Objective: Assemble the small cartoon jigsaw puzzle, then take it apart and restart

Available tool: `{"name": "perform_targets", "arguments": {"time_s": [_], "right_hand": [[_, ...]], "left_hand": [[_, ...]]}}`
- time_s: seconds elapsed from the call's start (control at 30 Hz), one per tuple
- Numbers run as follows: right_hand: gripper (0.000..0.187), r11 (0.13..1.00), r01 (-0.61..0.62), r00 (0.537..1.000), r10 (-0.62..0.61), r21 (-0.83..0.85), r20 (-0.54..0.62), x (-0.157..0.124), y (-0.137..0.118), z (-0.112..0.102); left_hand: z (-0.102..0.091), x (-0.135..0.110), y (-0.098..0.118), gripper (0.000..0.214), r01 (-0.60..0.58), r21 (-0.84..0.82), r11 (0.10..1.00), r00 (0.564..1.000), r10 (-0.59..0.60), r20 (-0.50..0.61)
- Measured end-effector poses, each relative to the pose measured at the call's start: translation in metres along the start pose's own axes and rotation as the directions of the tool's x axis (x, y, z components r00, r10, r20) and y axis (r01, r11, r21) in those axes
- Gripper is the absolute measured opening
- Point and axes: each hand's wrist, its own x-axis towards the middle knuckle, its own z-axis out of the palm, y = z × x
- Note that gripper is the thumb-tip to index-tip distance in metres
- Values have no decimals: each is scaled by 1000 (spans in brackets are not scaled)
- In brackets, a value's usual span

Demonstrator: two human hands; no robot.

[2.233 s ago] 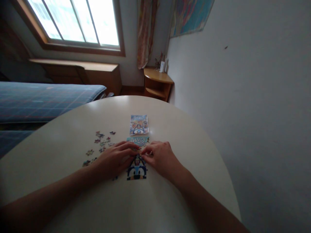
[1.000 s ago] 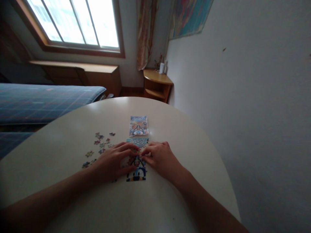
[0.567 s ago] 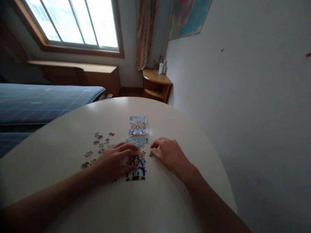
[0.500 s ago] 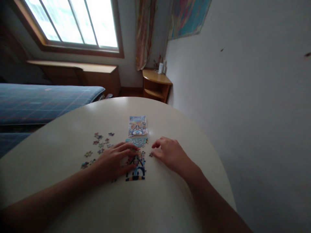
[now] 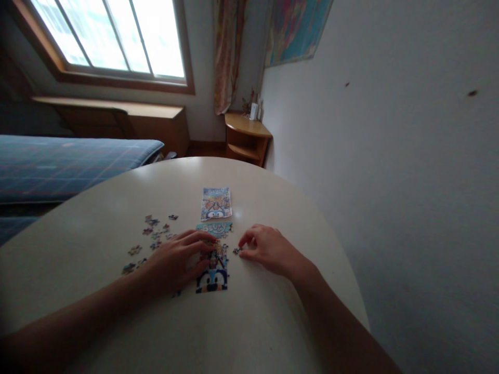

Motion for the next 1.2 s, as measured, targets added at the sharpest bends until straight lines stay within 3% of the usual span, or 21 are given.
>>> {"name": "perform_targets", "arguments": {"time_s": [0.27,0.53,0.7,0.9,1.07,1.13,1.2], "right_hand": [[8,995,59,998,-60,-75,-20,-1,-3,-1],[6,998,45,997,-42,39,-69,5,-7,10],[16,995,69,991,-60,74,-122,12,-1,18],[12,997,81,987,-81,-7,-139,11,-4,17],[10,996,74,991,-80,-57,-111,8,-4,9],[10,994,95,990,-100,-54,-97,8,-2,8],[12,992,116,988,-120,-46,-92,9,0,8]], "left_hand": [[2,0,-2,16,-17,-7,1000,1000,17,-14],[2,0,-2,14,-9,-13,1000,1000,9,-20],[2,1,-2,17,-18,-20,1000,1000,18,-21],[4,-1,-3,20,-14,-54,998,999,13,-31],[1,-1,-9,20,77,-140,987,978,-102,-182],[-8,2,-13,19,164,-167,972,955,-199,-221],[-23,6,-19,21,267,-188,945,934,-302,-192]]}}
